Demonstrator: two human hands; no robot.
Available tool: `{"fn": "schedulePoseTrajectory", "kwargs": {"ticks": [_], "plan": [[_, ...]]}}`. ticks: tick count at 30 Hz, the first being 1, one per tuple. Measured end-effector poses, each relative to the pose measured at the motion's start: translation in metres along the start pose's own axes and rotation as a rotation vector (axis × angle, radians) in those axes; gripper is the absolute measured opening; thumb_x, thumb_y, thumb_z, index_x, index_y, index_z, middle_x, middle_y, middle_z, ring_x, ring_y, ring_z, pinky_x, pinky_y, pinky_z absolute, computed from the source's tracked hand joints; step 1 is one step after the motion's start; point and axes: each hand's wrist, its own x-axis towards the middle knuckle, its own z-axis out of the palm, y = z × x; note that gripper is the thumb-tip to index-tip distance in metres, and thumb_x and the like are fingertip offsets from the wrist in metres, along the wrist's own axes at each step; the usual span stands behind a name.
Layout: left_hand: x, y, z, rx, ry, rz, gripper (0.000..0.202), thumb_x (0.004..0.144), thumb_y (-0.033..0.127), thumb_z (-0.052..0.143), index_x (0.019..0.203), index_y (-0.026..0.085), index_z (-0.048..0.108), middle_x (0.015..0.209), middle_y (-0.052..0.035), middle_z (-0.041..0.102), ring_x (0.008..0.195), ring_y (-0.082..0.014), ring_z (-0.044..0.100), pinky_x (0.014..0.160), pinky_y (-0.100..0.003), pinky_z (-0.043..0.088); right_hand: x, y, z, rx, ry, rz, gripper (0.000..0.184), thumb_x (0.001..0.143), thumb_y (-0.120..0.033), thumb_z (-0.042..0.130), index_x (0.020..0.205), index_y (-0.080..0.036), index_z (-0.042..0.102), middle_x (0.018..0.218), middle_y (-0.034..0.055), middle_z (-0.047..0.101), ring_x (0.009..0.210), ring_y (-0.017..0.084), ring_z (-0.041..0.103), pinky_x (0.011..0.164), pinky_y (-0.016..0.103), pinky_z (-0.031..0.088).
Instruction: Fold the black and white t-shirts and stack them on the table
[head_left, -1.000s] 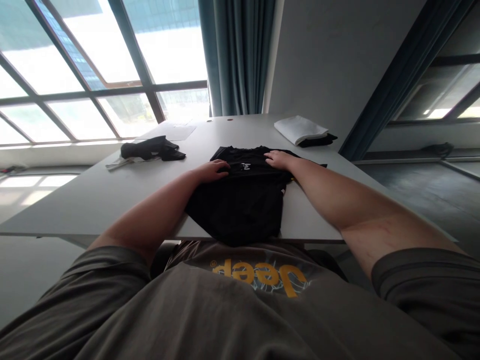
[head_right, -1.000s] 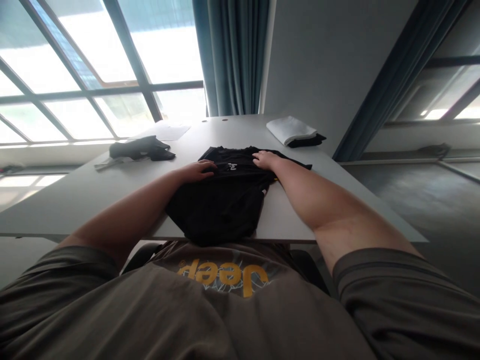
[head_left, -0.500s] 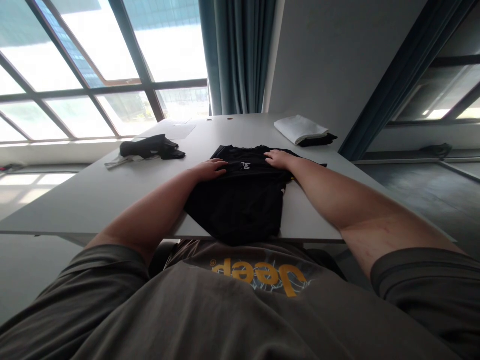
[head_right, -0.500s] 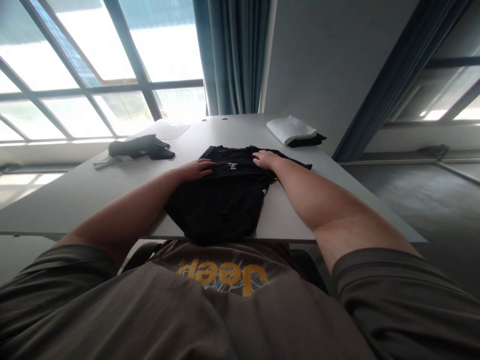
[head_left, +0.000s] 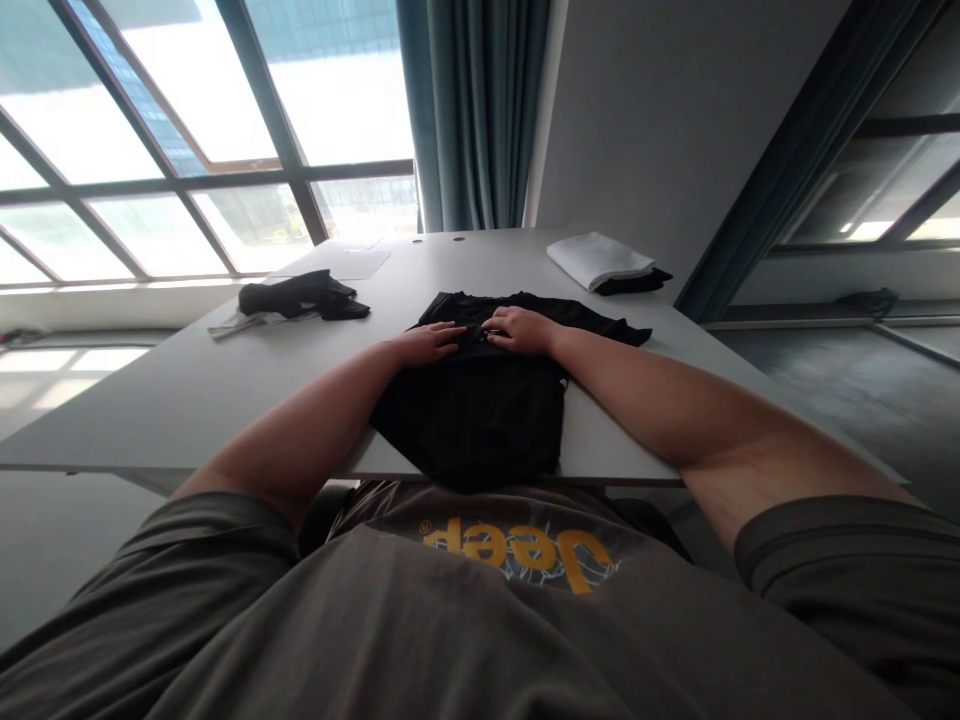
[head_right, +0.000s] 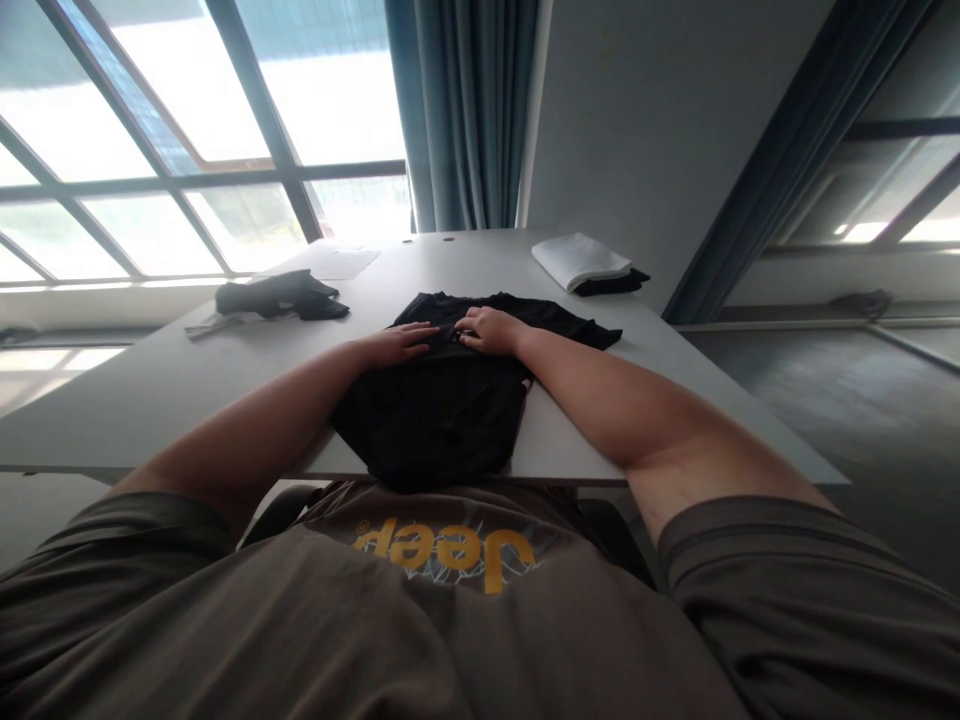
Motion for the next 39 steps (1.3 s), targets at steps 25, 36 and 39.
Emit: {"fn": "schedulePoseTrajectory", "kwargs": {"ticks": [25,36,39], "plan": [[-0.001,-0.002,-0.001,-0.022,0.026,0.002,0.066,0.107,0.057,0.045,0.167,0.028,0.047,0.174,-0.0075,0.033,0.158,-0.0311,0.034,0.131,-0.043,0.023,0.0,0.014,0.004,0.028,-0.022,0.118,0.037,0.101,-0.034,0.059,0.132,-0.021,0.074,0.123,0.0113,0.068,0.111,0.024,0.066,0.106,0.034,0.048],[-0.001,-0.002,-0.001,-0.026,0.024,0.001,0.065,0.108,0.056,0.046,0.167,0.028,0.047,0.174,-0.0071,0.033,0.159,-0.0297,0.032,0.131,-0.042,0.022,-0.011,-0.003,-0.01,0.035,0.037,0.099,0.027,0.101,-0.033,0.056,0.112,-0.018,0.075,0.105,0.0088,0.075,0.093,0.022,0.067,0.086,0.029,0.049],[0.0,-0.003,-0.001,-0.031,0.027,0.015,0.066,0.108,0.056,0.046,0.167,0.027,0.047,0.173,-0.008,0.033,0.158,-0.0308,0.033,0.131,-0.042,0.023,-0.008,-0.012,-0.011,0.043,0.109,-0.089,0.029,0.101,-0.035,0.057,0.097,-0.017,0.079,0.115,0.0127,0.073,0.108,0.026,0.065,0.103,0.036,0.049]]}}
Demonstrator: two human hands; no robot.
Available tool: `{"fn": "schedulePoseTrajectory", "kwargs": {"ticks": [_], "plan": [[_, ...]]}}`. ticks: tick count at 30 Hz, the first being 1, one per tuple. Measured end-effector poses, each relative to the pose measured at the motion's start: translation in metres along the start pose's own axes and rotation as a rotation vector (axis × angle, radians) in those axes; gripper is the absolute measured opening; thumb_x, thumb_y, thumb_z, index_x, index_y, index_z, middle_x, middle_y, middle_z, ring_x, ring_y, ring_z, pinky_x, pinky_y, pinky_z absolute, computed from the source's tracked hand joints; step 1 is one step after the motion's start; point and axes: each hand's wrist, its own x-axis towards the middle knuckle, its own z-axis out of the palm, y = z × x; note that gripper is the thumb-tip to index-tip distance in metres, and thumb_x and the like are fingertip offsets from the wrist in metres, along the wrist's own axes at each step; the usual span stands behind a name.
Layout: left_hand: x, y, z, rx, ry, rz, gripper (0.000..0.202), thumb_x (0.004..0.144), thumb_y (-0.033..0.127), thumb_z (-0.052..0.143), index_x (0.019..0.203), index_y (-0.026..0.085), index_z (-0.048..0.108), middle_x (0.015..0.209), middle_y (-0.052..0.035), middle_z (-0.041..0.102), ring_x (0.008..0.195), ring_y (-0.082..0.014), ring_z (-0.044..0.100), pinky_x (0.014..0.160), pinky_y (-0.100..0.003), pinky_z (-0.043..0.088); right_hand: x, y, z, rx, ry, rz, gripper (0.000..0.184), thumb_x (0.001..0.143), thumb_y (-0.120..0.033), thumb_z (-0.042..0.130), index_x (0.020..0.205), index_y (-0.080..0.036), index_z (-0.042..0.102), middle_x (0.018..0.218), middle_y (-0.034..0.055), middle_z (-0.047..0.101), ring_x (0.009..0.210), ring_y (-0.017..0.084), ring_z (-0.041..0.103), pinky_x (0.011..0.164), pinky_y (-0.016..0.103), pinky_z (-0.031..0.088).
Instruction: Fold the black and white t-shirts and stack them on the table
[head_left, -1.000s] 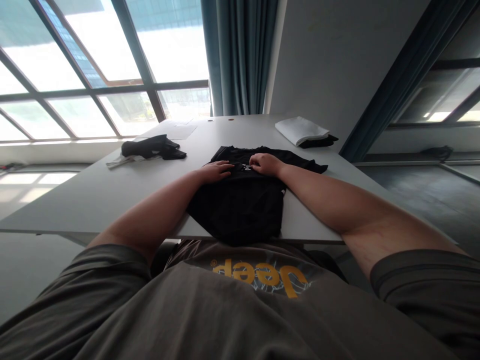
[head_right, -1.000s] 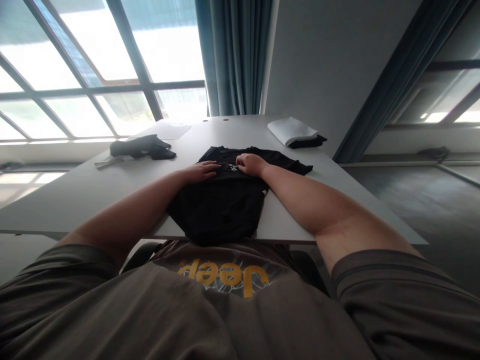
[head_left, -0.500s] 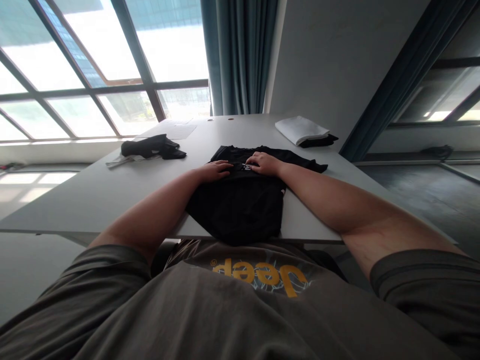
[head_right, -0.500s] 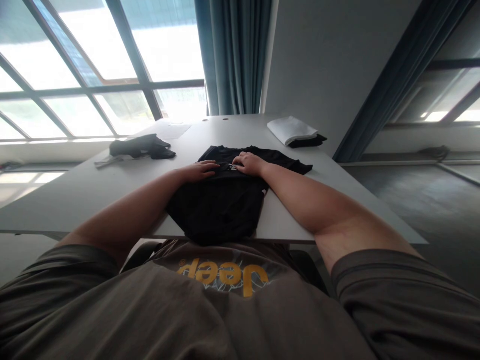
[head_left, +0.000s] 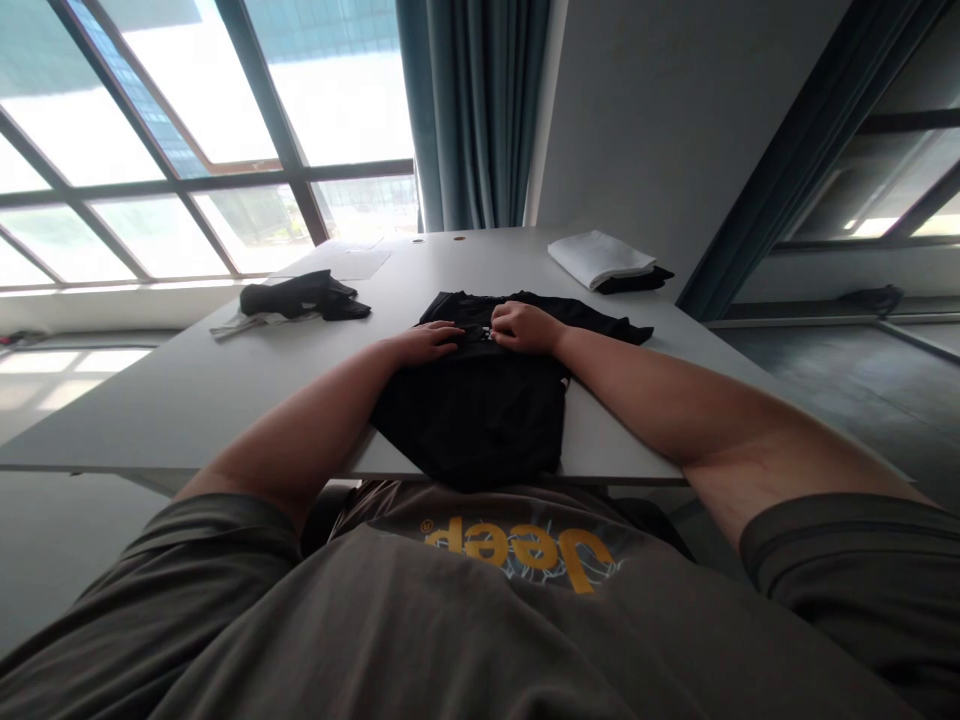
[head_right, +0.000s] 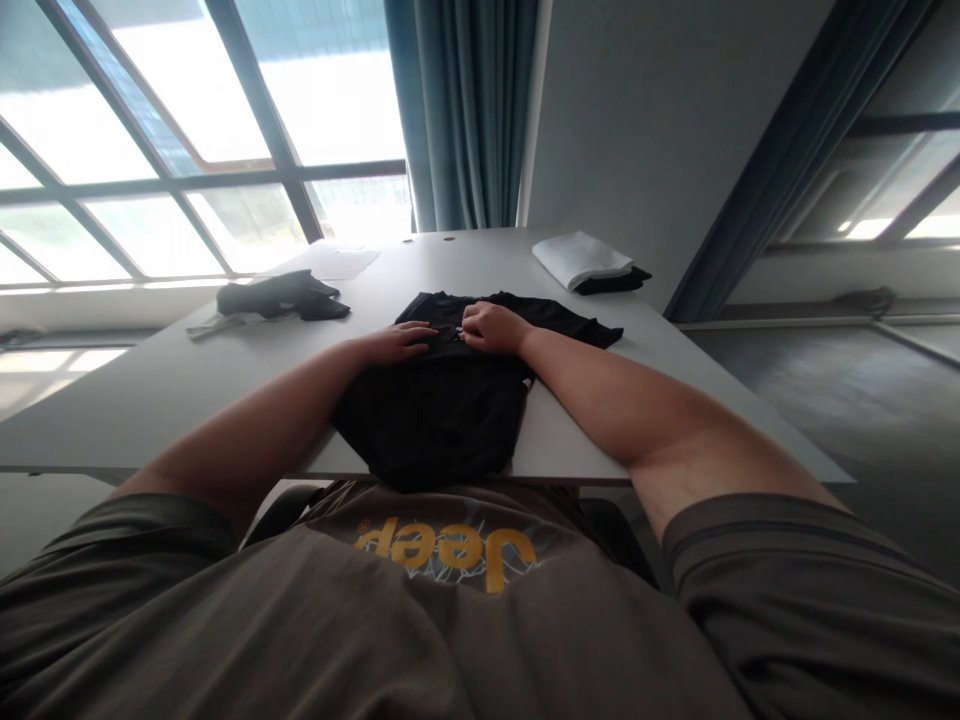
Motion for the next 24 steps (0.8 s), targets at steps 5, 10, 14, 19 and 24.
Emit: {"fn": "schedulePoseTrajectory", "kwargs": {"ticks": [5,10,14,19,24], "plan": [[0.001,-0.001,0.0,0.013,0.001,-0.009,0.065,0.108,0.057,0.046,0.167,0.028,0.047,0.174,-0.0067,0.033,0.158,-0.0307,0.033,0.131,-0.043,0.023,0.006,0.007,0.012,0.081,0.02,-0.11,0.029,0.101,-0.034,0.061,0.113,-0.021,0.084,0.135,0.0111,0.07,0.127,0.028,0.062,0.119,0.046,0.044],[0.0,0.002,-0.001,0.024,-0.01,-0.012,0.065,0.109,0.057,0.044,0.167,0.028,0.046,0.173,-0.0072,0.033,0.157,-0.0298,0.035,0.131,-0.042,0.024,0.004,0.032,0.025,0.09,0.012,-0.016,0.038,0.099,-0.035,0.063,0.129,-0.02,0.081,0.146,0.0088,0.067,0.139,0.028,0.059,0.124,0.044,0.043],[-0.001,0.002,-0.001,0.021,-0.009,-0.01,0.065,0.109,0.056,0.045,0.167,0.027,0.047,0.174,-0.0079,0.032,0.157,-0.0309,0.035,0.131,-0.042,0.024,0.0,0.031,0.02,0.064,0.057,-0.024,0.035,0.099,-0.031,0.06,0.124,-0.019,0.083,0.135,0.0096,0.072,0.126,0.027,0.067,0.115,0.042,0.051],[0.0,0.001,-0.001,0.02,-0.007,0.001,0.065,0.108,0.057,0.045,0.166,0.027,0.047,0.173,-0.0076,0.033,0.158,-0.0309,0.034,0.131,-0.043,0.024,0.0,0.02,0.012,0.04,0.127,-0.076,0.029,0.098,-0.026,0.059,0.105,-0.017,0.086,0.127,0.0112,0.075,0.12,0.028,0.069,0.114,0.043,0.051],[0.0,0.001,0.0,0.035,0.007,0.002,0.064,0.108,0.054,0.045,0.166,0.026,0.048,0.173,-0.0078,0.035,0.156,-0.0306,0.037,0.131,-0.042,0.026,0.001,0.022,0.017,0.082,0.096,-0.101,0.027,0.095,-0.024,0.062,0.107,-0.02,0.085,0.154,0.0063,0.061,0.141,0.027,0.058,0.124,0.044,0.044]]}}
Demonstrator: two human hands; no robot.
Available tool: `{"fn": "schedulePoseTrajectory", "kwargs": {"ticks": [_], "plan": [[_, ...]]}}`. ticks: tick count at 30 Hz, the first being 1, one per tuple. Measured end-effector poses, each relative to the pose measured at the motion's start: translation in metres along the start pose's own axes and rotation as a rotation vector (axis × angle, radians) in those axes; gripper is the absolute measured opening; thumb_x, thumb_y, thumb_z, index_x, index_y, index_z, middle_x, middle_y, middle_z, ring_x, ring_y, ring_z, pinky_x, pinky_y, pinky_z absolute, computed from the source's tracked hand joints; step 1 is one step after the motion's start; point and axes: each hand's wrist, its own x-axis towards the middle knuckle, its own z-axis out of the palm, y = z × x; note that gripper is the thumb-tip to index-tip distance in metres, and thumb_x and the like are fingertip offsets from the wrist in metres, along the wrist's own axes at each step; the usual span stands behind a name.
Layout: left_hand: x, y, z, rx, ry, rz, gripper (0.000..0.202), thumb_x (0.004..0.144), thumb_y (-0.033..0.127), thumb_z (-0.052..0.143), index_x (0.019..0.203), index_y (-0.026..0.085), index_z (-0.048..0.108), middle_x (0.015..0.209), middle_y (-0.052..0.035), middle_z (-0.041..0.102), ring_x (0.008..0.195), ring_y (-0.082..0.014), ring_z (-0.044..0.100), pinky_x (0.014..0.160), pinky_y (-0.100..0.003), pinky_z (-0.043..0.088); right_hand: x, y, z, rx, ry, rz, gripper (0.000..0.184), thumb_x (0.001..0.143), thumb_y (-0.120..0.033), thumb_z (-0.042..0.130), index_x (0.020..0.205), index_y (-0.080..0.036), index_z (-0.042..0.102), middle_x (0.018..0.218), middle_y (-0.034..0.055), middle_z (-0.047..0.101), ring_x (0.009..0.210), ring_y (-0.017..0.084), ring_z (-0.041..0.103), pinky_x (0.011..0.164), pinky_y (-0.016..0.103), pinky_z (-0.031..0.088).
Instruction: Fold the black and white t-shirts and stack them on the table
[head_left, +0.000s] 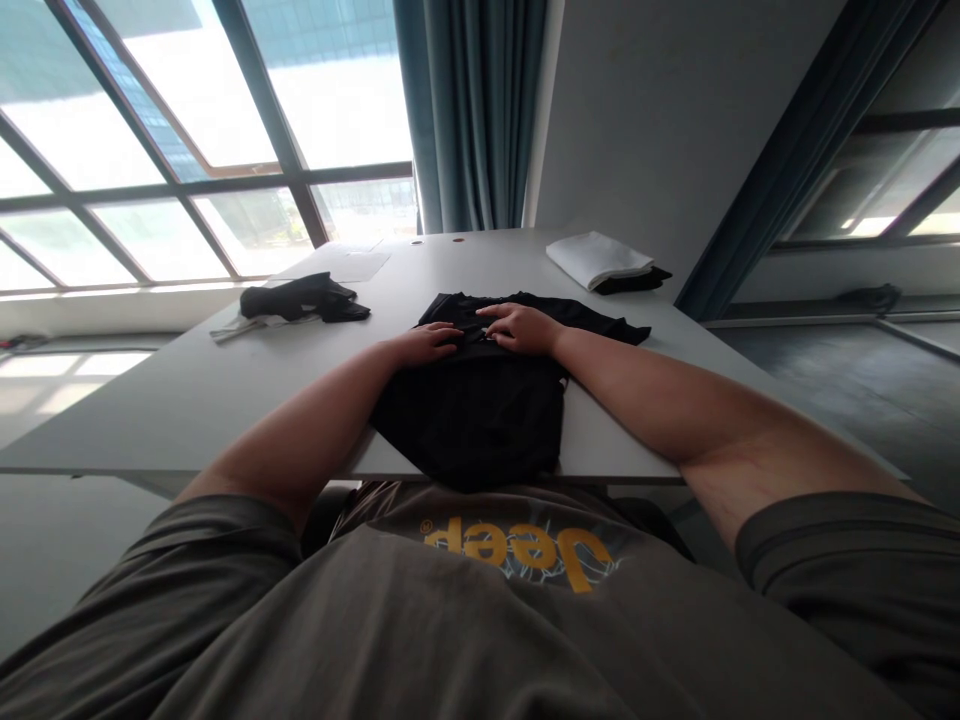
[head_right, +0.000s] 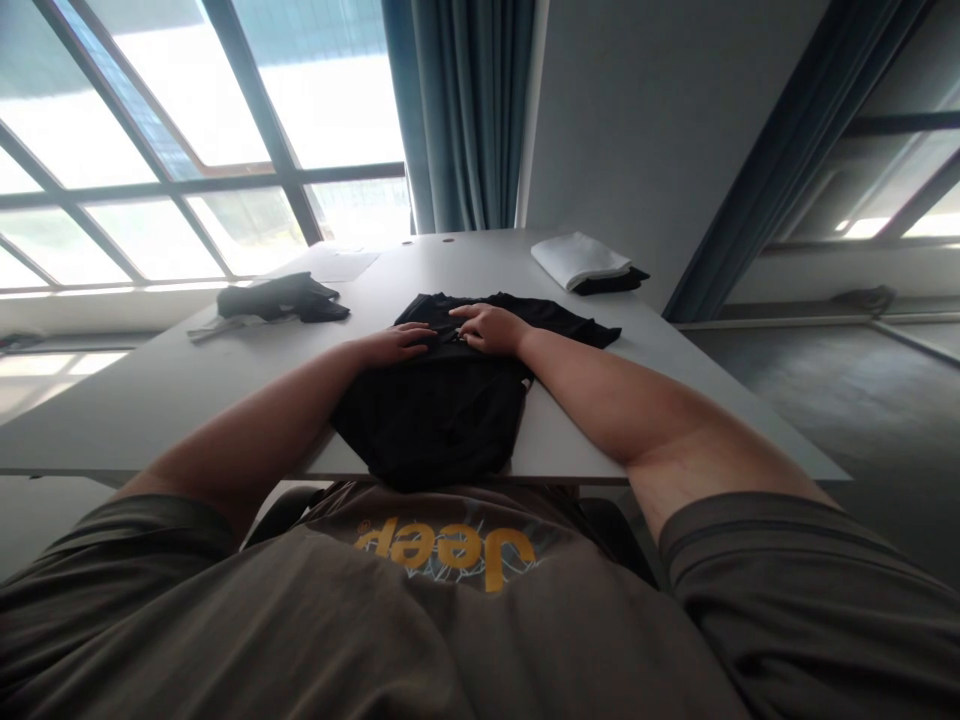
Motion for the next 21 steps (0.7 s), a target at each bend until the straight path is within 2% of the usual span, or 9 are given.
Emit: {"fn": "schedulePoseTrajectory", "kwargs": {"ticks": [2,4,7,11,13,17,19,21], "plan": [[0.0,0.002,0.001,0.017,0.018,-0.001,0.062,0.108,0.053,0.046,0.165,0.026,0.049,0.171,-0.0081,0.037,0.155,-0.0313,0.039,0.13,-0.043,0.028,0.0,0.002,0.002,0.004,-0.03,-0.003,0.029,0.095,-0.024,0.063,0.113,-0.021,0.084,0.158,0.0051,0.058,0.143,0.027,0.057,0.124,0.043,0.045],[-0.001,0.006,0.001,0.037,0.052,0.022,0.06,0.109,0.052,0.046,0.163,0.026,0.052,0.169,-0.0079,0.041,0.153,-0.0311,0.042,0.129,-0.043,0.03,0.001,0.002,0.002,0.005,-0.083,0.007,0.032,0.097,-0.025,0.061,0.12,-0.021,0.083,0.154,0.0056,0.062,0.138,0.026,0.062,0.121,0.042,0.048],[0.0,0.016,0.002,0.046,0.097,0.126,0.055,0.111,0.048,0.044,0.16,0.026,0.056,0.166,-0.0062,0.046,0.151,-0.0282,0.044,0.129,-0.041,0.031,0.002,0.001,0.002,-0.012,-0.139,0.016,0.035,0.098,-0.026,0.059,0.126,-0.021,0.081,0.146,0.006,0.067,0.127,0.025,0.069,0.116,0.04,0.053],[0.001,0.029,0.001,0.024,0.126,0.251,0.05,0.112,0.044,0.043,0.151,0.022,0.064,0.161,-0.0074,0.052,0.148,-0.0273,0.048,0.128,-0.04,0.032,0.003,-0.005,0.001,-0.045,-0.119,-0.068,0.035,0.099,-0.025,0.058,0.124,-0.021,0.081,0.147,0.0053,0.067,0.13,0.024,0.067,0.115,0.038,0.052],[0.002,0.03,0.0,0.007,0.135,0.281,0.047,0.11,0.042,0.046,0.147,0.022,0.068,0.155,-0.0086,0.057,0.143,-0.0282,0.053,0.126,-0.041,0.035,0.004,-0.009,0.0,-0.068,-0.104,-0.102,0.034,0.099,-0.024,0.056,0.121,-0.02,0.082,0.14,0.0063,0.071,0.124,0.024,0.069,0.111,0.038,0.054],[0.001,0.021,0.0,-0.021,0.202,0.227,0.043,0.105,0.039,0.054,0.141,0.025,0.072,0.14,-0.0091,0.064,0.131,-0.0286,0.061,0.121,-0.043,0.043,0.004,-0.016,-0.005,-0.132,0.007,-0.086,0.031,0.1,-0.028,0.055,0.1,-0.015,0.083,0.111,0.0132,0.077,0.103,0.026,0.071,0.101,0.041,0.055],[0.001,0.013,0.002,-0.007,0.237,0.144,0.044,0.104,0.041,0.055,0.142,0.026,0.071,0.142,-0.009,0.061,0.134,-0.029,0.059,0.123,-0.043,0.041,0.003,-0.017,-0.009,-0.122,0.052,-0.067,0.031,0.1,-0.03,0.056,0.093,-0.014,0.082,0.103,0.0144,0.076,0.101,0.027,0.069,0.1,0.042,0.053],[0.001,0.006,0.003,0.012,0.237,0.043,0.048,0.105,0.045,0.054,0.148,0.028,0.067,0.152,-0.0086,0.055,0.141,-0.0304,0.054,0.125,-0.045,0.037,0.003,-0.016,-0.01,-0.089,0.065,-0.046,0.03,0.1,-0.03,0.056,0.095,-0.015,0.082,0.106,0.0142,0.076,0.104,0.028,0.068,0.102,0.041,0.052]]}}
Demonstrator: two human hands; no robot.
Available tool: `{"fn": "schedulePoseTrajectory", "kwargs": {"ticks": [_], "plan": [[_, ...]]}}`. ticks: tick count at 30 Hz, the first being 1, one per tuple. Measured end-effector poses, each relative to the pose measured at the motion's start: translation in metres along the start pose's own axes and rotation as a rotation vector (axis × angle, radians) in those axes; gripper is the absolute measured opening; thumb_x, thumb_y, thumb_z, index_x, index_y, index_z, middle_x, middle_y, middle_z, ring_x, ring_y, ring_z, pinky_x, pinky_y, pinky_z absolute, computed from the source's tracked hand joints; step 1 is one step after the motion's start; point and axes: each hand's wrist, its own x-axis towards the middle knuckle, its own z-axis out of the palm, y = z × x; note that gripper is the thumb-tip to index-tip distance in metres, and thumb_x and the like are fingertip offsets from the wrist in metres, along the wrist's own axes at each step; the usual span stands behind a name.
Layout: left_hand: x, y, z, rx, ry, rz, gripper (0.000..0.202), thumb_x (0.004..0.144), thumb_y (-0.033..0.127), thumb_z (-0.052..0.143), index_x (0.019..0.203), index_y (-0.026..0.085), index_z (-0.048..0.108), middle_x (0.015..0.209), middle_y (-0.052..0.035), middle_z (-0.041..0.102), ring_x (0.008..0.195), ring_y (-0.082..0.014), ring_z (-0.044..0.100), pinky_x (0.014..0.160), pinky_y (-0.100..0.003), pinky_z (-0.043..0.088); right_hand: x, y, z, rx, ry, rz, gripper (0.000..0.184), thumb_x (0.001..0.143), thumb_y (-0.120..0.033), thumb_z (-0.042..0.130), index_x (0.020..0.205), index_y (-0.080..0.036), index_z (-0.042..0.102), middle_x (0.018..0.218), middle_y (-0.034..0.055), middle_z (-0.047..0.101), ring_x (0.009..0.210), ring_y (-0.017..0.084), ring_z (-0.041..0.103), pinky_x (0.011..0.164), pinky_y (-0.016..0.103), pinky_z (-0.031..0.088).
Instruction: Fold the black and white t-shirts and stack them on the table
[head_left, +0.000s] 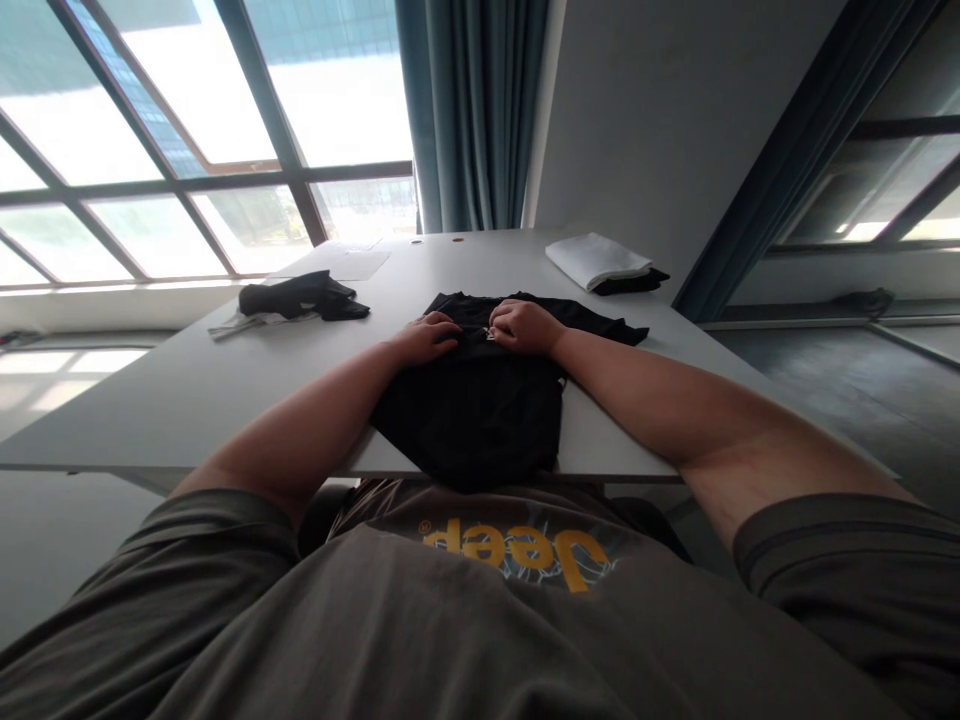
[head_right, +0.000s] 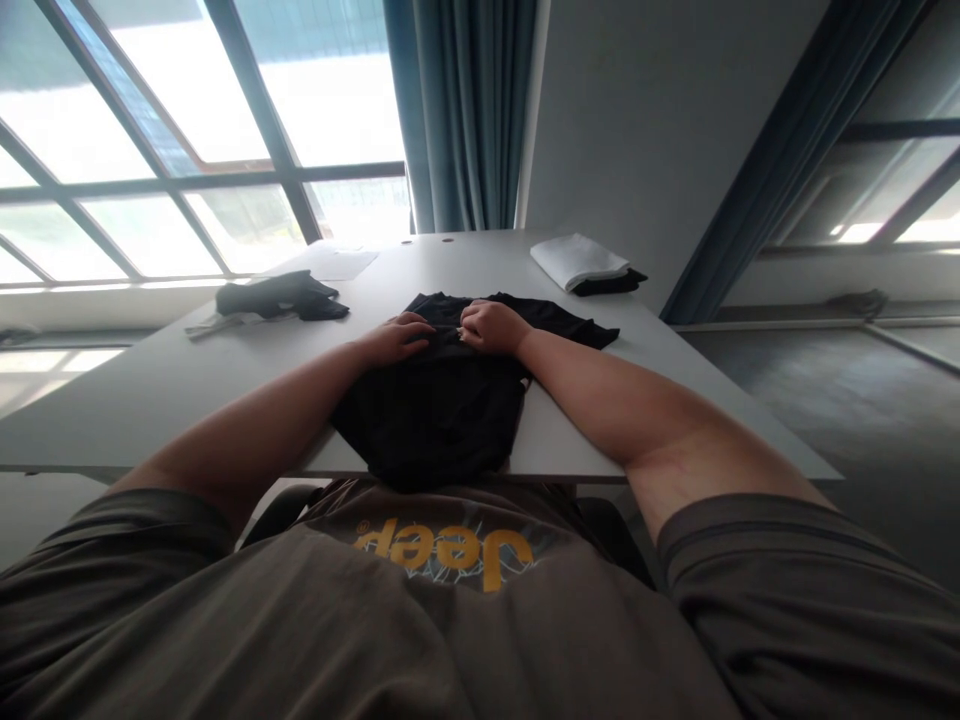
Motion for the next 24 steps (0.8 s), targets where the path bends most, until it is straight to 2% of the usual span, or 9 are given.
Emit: {"fn": "schedulePoseTrajectory", "kwargs": {"ticks": [3,7,11,14,19,24], "plan": [[0.0,-0.006,0.001,0.011,-0.084,-0.073,0.057,0.107,0.052,0.049,0.158,0.028,0.058,0.164,-0.0078,0.045,0.149,-0.0317,0.046,0.128,-0.046,0.033,-0.001,0.007,0.003,0.074,-0.059,0.063,0.031,0.099,-0.033,0.059,0.113,-0.016,0.08,0.12,0.0133,0.074,0.114,0.027,0.067,0.109,0.042,0.05],[0.0,-0.005,-0.001,0.008,-0.198,-0.062,0.063,0.107,0.056,0.045,0.164,0.028,0.051,0.169,-0.0077,0.04,0.152,-0.0304,0.043,0.129,-0.043,0.029,-0.004,0.018,0.011,0.198,-0.203,0.178,0.039,0.1,-0.037,0.062,0.132,-0.021,0.077,0.136,0.0109,0.07,0.128,0.025,0.065,0.118,0.04,0.046],[-0.001,0.003,-0.003,0.051,-0.145,-0.065,0.068,0.107,0.056,0.047,0.168,0.026,0.043,0.171,-0.0091,0.038,0.155,-0.0311,0.039,0.129,-0.044,0.028,-0.006,0.025,0.014,0.228,-0.232,0.218,0.045,0.101,-0.04,0.064,0.141,-0.022,0.074,0.146,0.0097,0.066,0.138,0.025,0.06,0.125,0.04,0.04],[-0.001,0.01,-0.003,0.109,-0.098,-0.04,0.069,0.107,0.053,0.048,0.168,0.022,0.041,0.171,-0.0106,0.037,0.158,-0.0302,0.033,0.131,-0.045,0.022,-0.007,0.028,0.016,0.217,-0.254,0.247,0.048,0.101,-0.044,0.064,0.145,-0.024,0.072,0.153,0.0075,0.062,0.144,0.025,0.057,0.128,0.04,0.038],[-0.001,0.014,-0.004,0.129,-0.204,-0.008,0.06,0.111,0.05,0.041,0.164,0.023,0.049,0.173,-0.0084,0.035,0.161,-0.0298,0.027,0.132,-0.047,0.019,-0.008,0.033,0.019,0.214,-0.297,0.283,0.05,0.103,-0.046,0.062,0.15,-0.029,0.069,0.16,0.0026,0.056,0.149,0.024,0.053,0.13,0.039,0.036],[-0.003,0.018,-0.006,0.098,-0.165,0.028,0.073,0.11,0.053,0.044,0.174,0.02,0.031,0.179,-0.0088,0.017,0.165,-0.0293,0.014,0.133,-0.045,0.012,-0.01,0.03,0.014,0.246,-0.256,0.174,0.043,0.102,-0.041,0.06,0.141,-0.029,0.075,0.149,-0.0005,0.065,0.148,0.024,0.054,0.13,0.041,0.037]]}}
